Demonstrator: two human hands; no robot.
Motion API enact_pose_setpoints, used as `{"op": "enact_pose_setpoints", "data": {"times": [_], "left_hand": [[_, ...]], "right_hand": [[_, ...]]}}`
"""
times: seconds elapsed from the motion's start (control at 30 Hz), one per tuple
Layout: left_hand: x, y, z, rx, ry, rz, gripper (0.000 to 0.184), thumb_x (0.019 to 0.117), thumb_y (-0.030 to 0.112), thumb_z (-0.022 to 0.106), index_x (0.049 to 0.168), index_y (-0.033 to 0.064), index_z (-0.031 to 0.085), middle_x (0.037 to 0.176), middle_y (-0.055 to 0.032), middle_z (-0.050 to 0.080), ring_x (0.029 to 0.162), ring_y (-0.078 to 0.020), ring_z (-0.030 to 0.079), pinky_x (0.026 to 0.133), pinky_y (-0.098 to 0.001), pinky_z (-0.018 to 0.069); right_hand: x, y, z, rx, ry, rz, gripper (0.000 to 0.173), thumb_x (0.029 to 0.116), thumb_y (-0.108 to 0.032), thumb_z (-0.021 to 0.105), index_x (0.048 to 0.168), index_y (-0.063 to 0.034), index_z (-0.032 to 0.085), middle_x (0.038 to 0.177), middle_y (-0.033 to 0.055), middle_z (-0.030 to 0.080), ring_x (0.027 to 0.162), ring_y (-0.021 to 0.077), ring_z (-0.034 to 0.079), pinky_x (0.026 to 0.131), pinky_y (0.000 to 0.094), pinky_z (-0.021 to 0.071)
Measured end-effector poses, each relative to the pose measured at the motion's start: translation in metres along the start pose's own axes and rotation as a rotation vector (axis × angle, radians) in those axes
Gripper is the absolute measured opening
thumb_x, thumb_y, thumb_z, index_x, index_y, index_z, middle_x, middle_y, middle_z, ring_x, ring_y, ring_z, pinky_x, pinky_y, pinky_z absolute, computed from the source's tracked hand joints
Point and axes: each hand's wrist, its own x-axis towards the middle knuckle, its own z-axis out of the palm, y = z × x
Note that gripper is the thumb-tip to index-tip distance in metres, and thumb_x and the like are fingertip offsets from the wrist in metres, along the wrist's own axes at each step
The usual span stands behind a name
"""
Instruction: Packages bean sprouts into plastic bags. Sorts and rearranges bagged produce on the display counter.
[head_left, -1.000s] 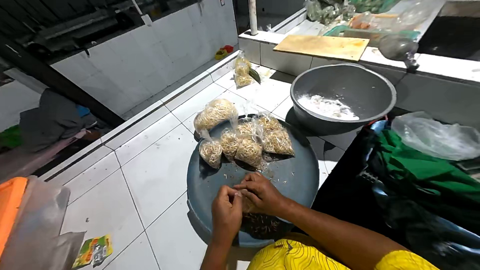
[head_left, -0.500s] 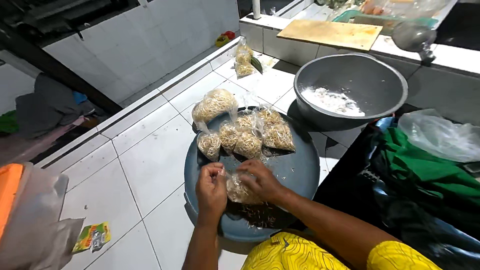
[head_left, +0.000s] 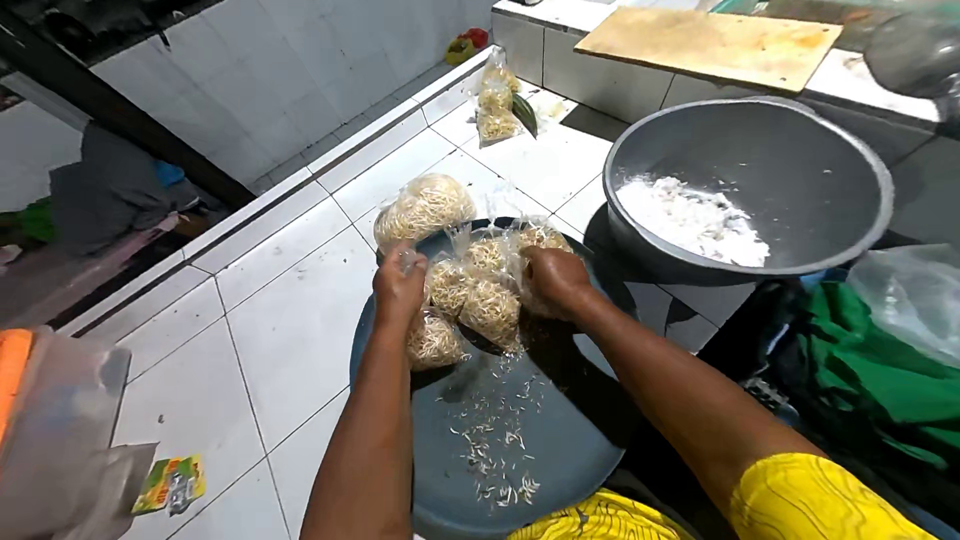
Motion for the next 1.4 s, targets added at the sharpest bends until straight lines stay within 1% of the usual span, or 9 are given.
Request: {"op": "enact_pose_setpoints", "data": {"times": [0.1,0.27,0.47,0.67,0.77,0.97,1.1,1.23,1.4], "left_hand": [[0.013,0.016,0.009,0.087,-0.191,-0.052,0.037,0.1034,0.019,0.054,0.139,0.0107,0.059,0.120,-0.0182,0.068,0.100,-0.0304,0.068,0.087,-0.0538,0.0557],[0.032,0.038,0.033,0.181,-0.388,-0.126,0.102,0.0908,0.039,0.077,0.166,0.0236,0.011,0.158,-0.0202,0.042,0.139,-0.0391,0.048,0.109,-0.0640,0.0431],[0.028,0.050,0.043,0.129,-0.636,-0.058,0.047,0.0985,0.021,0.068,0.144,0.0189,0.056,0.134,-0.0129,0.065,0.118,-0.0276,0.065,0.099,-0.0565,0.0526],[-0.001,0.034,0.051,0.189,-0.551,0.134,0.056,0.0918,0.049,0.074,0.125,0.0051,0.061,0.100,-0.0149,0.071,0.094,-0.0282,0.070,0.088,-0.0561,0.0571],[-0.015,0.031,0.050,0.307,-0.404,0.201,0.042,0.1043,0.043,0.057,0.112,0.0033,0.068,0.090,-0.0162,0.070,0.085,-0.0313,0.070,0.083,-0.0578,0.0567],[-0.062,0.012,0.025,0.233,-0.108,0.340,0.033,0.1073,0.032,0.053,0.107,0.0026,0.069,0.089,-0.0147,0.069,0.083,-0.0280,0.070,0.079,-0.0535,0.0583],[-0.102,-0.007,0.004,0.124,-0.105,0.367,0.030,0.1059,0.029,0.053,0.105,0.0046,0.071,0.088,-0.0079,0.071,0.083,-0.0166,0.070,0.080,-0.0417,0.0597],[-0.142,-0.011,-0.004,0.144,-0.144,0.376,0.034,0.1052,0.034,0.053,0.101,0.0060,0.072,0.086,-0.0060,0.070,0.082,-0.0148,0.069,0.078,-0.0378,0.0596],[-0.181,-0.009,0.000,0.159,-0.145,0.369,0.036,0.1050,0.036,0.052,0.098,0.0074,0.073,0.088,-0.0047,0.071,0.084,-0.0137,0.070,0.078,-0.0362,0.0605]], "right_hand": [[0.019,0.017,-0.008,0.180,0.015,-0.074,0.023,0.1025,-0.023,0.054,0.113,-0.0150,0.072,0.103,0.0128,0.073,0.096,0.0348,0.071,0.080,0.0629,0.0557],[0.033,0.015,-0.010,0.306,-0.121,-0.089,0.058,0.1046,-0.049,0.051,0.153,-0.0182,0.043,0.111,0.0141,0.072,0.098,0.0355,0.071,0.086,0.0644,0.0554],[0.032,0.010,0.010,0.393,-0.101,-0.245,0.027,0.1044,-0.029,0.059,0.123,-0.0136,0.071,0.103,0.0098,0.075,0.094,0.0271,0.072,0.089,0.0564,0.0565],[0.005,-0.009,0.015,0.438,-0.024,-0.375,0.016,0.0927,-0.014,0.071,0.108,-0.0128,0.074,0.092,0.0062,0.074,0.084,0.0218,0.071,0.079,0.0521,0.0586],[-0.003,-0.006,0.013,0.506,-0.089,-0.428,0.042,0.0947,-0.019,0.074,0.134,-0.0118,0.062,0.098,0.0082,0.071,0.084,0.0202,0.070,0.081,0.0463,0.0607],[0.010,0.021,0.000,0.656,0.281,-0.249,0.029,0.1080,-0.016,0.043,0.120,-0.0038,0.067,0.099,0.0103,0.071,0.084,0.0206,0.070,0.081,0.0455,0.0601],[0.050,0.006,-0.032,0.612,0.433,0.035,0.037,0.1062,-0.026,0.046,0.132,-0.0030,0.058,0.115,0.0186,0.067,0.100,0.0302,0.069,0.088,0.0517,0.0566],[0.097,-0.027,-0.044,0.348,0.256,0.271,0.085,0.0920,-0.061,0.065,0.148,-0.0013,0.043,0.132,0.0287,0.058,0.107,0.0438,0.066,0.086,0.0609,0.0560],[0.130,-0.056,-0.020,0.041,0.105,0.292,0.099,0.0762,-0.074,0.074,0.136,0.0024,0.053,0.133,0.0289,0.057,0.111,0.0426,0.066,0.083,0.0585,0.0574]]}}
